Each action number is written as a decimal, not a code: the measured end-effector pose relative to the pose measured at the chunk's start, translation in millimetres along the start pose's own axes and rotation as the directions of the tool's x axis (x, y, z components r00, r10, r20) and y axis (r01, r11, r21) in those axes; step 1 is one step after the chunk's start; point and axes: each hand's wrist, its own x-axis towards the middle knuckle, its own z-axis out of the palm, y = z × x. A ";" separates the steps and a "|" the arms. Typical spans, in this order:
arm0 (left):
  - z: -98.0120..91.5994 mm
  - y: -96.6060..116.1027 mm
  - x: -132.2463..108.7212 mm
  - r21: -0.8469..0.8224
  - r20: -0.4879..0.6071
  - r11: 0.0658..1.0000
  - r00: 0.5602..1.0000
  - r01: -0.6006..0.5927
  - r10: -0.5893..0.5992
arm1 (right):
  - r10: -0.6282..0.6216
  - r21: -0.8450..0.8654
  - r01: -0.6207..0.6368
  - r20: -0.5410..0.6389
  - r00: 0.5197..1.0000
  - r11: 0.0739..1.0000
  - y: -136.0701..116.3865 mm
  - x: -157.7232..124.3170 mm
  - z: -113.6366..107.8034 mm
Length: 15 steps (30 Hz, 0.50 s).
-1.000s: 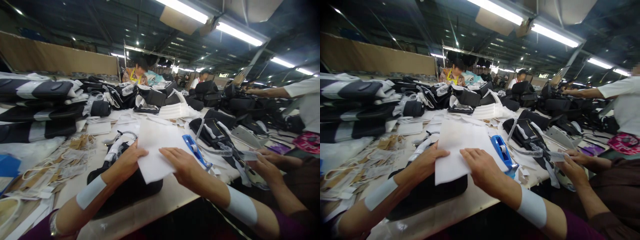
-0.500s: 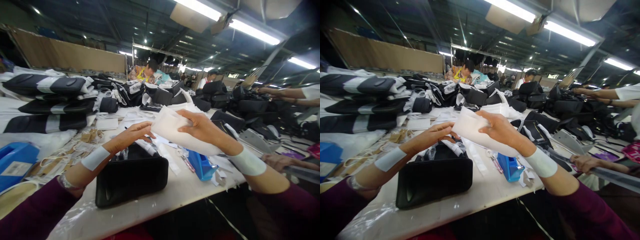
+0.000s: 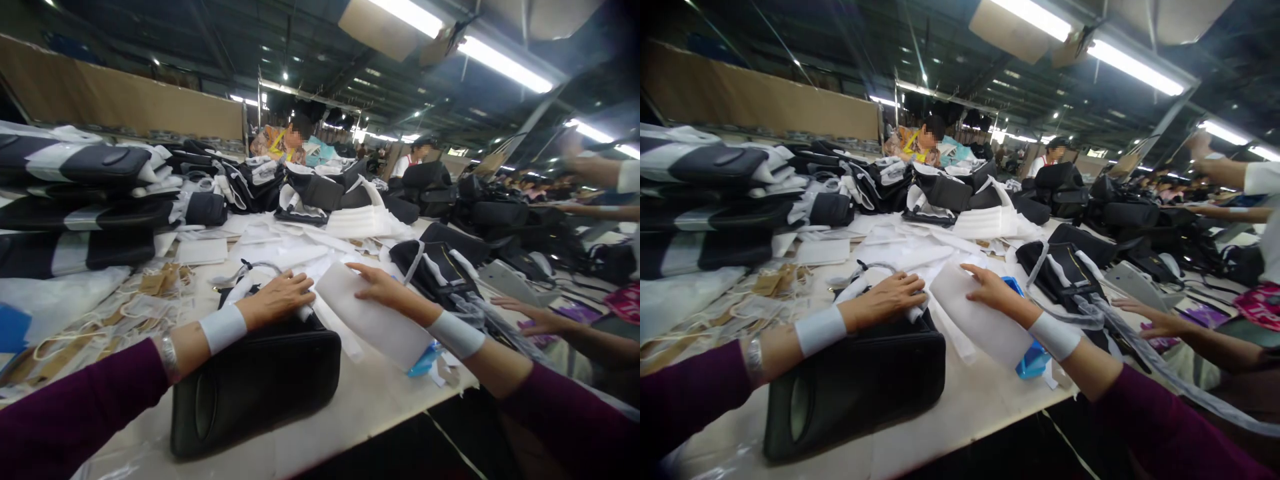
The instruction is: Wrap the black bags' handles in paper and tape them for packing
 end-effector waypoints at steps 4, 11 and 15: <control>-3.2 0.4 -7.1 0.057 -0.042 0.994 0.995 0.096 -0.093 | 0.108 0.201 -0.145 0.182 0.977 0.969 7.2 12.5 1.7; -10.5 0.5 -9.4 0.133 -0.072 0.987 0.994 0.088 -0.079 | 0.059 0.330 -0.276 0.540 0.840 0.903 14.1 41.8 5.1; -12.0 0.0 -10.1 0.145 -0.107 0.984 0.990 0.103 -0.088 | 0.022 0.322 -0.287 0.630 0.776 0.902 17.0 53.6 5.4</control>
